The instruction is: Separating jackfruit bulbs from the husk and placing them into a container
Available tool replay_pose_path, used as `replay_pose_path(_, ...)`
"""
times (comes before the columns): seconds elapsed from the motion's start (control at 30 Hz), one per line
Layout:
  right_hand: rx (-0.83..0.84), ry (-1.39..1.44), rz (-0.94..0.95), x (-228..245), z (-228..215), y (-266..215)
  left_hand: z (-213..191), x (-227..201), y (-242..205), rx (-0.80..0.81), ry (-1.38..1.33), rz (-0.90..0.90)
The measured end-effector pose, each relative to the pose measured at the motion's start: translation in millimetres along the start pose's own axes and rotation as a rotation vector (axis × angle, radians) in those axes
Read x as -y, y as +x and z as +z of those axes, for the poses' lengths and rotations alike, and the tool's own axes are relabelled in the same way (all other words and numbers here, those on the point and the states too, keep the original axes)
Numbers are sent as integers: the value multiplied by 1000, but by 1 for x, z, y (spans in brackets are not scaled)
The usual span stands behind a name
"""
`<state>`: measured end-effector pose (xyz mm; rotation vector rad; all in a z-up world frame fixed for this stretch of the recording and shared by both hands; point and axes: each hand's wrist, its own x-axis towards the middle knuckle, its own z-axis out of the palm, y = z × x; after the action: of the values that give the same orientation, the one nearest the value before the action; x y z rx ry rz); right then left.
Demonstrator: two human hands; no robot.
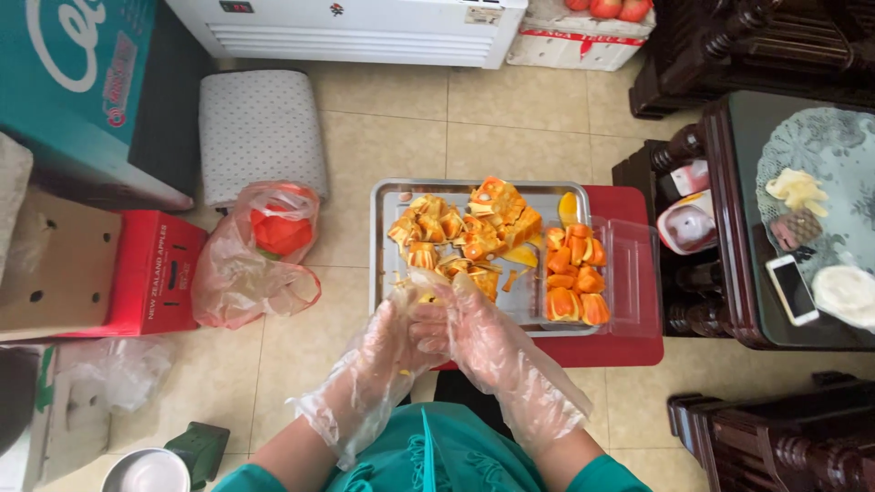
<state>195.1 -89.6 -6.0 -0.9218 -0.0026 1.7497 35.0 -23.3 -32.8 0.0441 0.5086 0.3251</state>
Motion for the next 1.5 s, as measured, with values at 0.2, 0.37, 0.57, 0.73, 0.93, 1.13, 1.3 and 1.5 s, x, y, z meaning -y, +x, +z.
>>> replay_pose_path(0.2,147,117,-58,-2,-7,-3,20,-3,-19,-219,-23,101)
replay_pose_path(0.37,162,82,-51,10,21,-13,22,-14,-23,-219,61,58)
replay_pose_path(0.57,247,-48,-38,22,53,-37,90,-38,-36,-443,163,19)
replay_pose_path(0.73,-270,-111,-104,41,27,-78,-4,-28,-9,-442,130,178)
replay_pose_path(0.93,-939,-20,-588,48,-182,-119,57,-28,-14,-691,321,97)
replay_pose_path(1.13,-1120,532,-476,74,-328,-131,117,-6,15,-733,147,124)
replay_pose_path(1.3,-1109,807,-524,116,-355,-118,101,17,46,-716,105,112)
replay_pose_path(1.5,-1066,799,-759,137,-340,-140,158,22,63,-901,84,38)
